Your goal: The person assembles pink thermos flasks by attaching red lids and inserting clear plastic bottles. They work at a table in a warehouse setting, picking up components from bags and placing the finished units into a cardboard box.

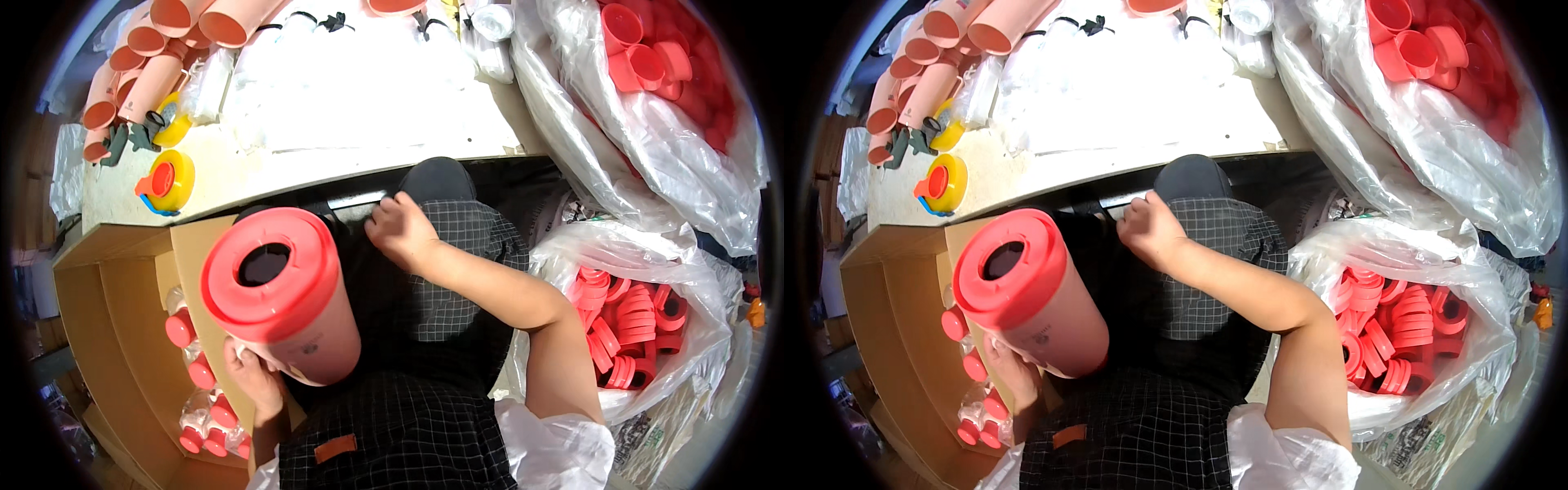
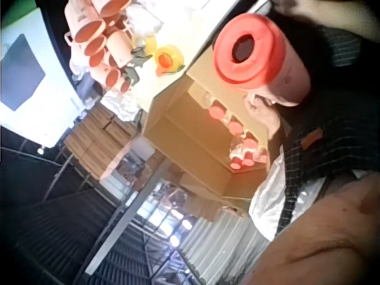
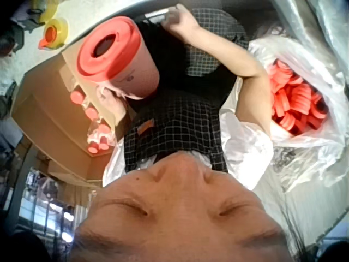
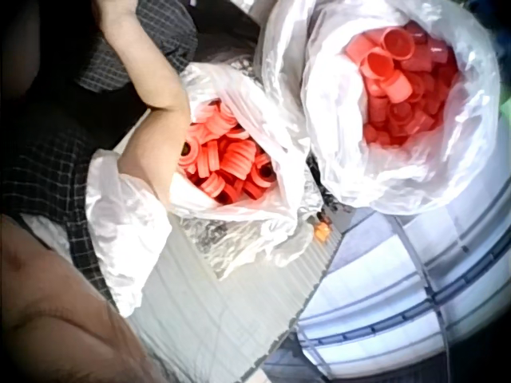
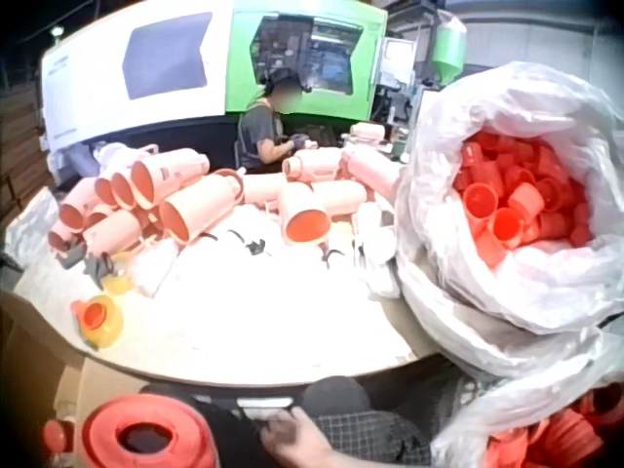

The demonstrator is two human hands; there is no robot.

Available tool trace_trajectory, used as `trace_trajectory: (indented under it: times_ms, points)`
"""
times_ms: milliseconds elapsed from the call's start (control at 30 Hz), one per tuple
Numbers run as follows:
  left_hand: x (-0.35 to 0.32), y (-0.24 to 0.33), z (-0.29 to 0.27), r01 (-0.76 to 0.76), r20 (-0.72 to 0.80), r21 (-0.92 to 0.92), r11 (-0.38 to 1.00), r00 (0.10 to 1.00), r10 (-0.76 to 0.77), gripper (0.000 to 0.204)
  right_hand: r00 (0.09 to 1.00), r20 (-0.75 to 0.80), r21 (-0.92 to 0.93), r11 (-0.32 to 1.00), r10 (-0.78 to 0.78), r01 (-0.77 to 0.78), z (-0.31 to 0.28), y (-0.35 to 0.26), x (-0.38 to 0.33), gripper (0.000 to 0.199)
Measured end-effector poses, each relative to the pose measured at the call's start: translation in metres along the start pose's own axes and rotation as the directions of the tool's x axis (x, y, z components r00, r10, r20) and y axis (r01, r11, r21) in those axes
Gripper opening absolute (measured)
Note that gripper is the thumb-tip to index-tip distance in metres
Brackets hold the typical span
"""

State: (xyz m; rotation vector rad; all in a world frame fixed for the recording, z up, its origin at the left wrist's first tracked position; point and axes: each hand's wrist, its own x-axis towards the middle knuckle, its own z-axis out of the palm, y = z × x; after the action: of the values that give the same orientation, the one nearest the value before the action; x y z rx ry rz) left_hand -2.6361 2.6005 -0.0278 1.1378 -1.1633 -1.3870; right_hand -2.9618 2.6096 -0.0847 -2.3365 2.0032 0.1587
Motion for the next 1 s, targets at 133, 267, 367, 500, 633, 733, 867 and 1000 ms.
trace_trajectory:
  times_ms: [133,267,367,500,633,733,867,1000]
  points:
    - [0.002,-0.004,0.024,-0.066,0.066,0.024,0.998,0.996,0.065,0.031,0.928,-0.272,0.111,0.966,0.255,-0.234,-0.023,0.052,0.014,0.007]
    - [0.01,-0.03,0.042,-0.298,0.426,0.207,0.932,0.885,0.189,0.035,0.788,-0.148,0.958,0.285,0.598,-0.036,-0.079,0.077,-0.034,0.039]
    - [0.018,-0.027,0.073,-0.403,0.709,0.182,0.897,0.686,0.165,0.042,0.941,-0.043,0.959,-0.249,0.336,0.133,-0.078,0.048,-0.082,0.062]
    - [0.046,0.036,0.115,-0.523,0.871,-0.052,0.851,0.393,0.295,0.045,0.955,-0.124,0.977,0.2,0.271,0.07,-0.07,0.045,-0.105,0.055]
    - [0.095,0.083,0.2,-0.678,0.842,0.342,0.651,0.528,0.107,0.005,0.96,-0.164,0.935,0.345,0.227,0.078,-0.077,0.052,-0.095,0.05]
    - [0.178,0.001,0.286,-0.768,0.76,0.114,0.63,0.476,0.443,0.014,0.975,-0.146,0.934,0.349,0.17,0.079,-0.081,0.056,-0.079,0.05]
    - [0.244,-0.099,0.311,-0.72,0.798,0.454,0.525,0.591,0.12,0.008,0.971,-0.187,0.954,0.265,0.149,0.143,-0.083,0.067,-0.058,0.042]
    - [0.253,-0.102,0.314,-0.73,0.745,0.472,0.495,0.63,0.218,0.022,0.969,0.139,0.962,-0.261,0.205,-0.083,-0.054,0.1,-0.039,0.023]
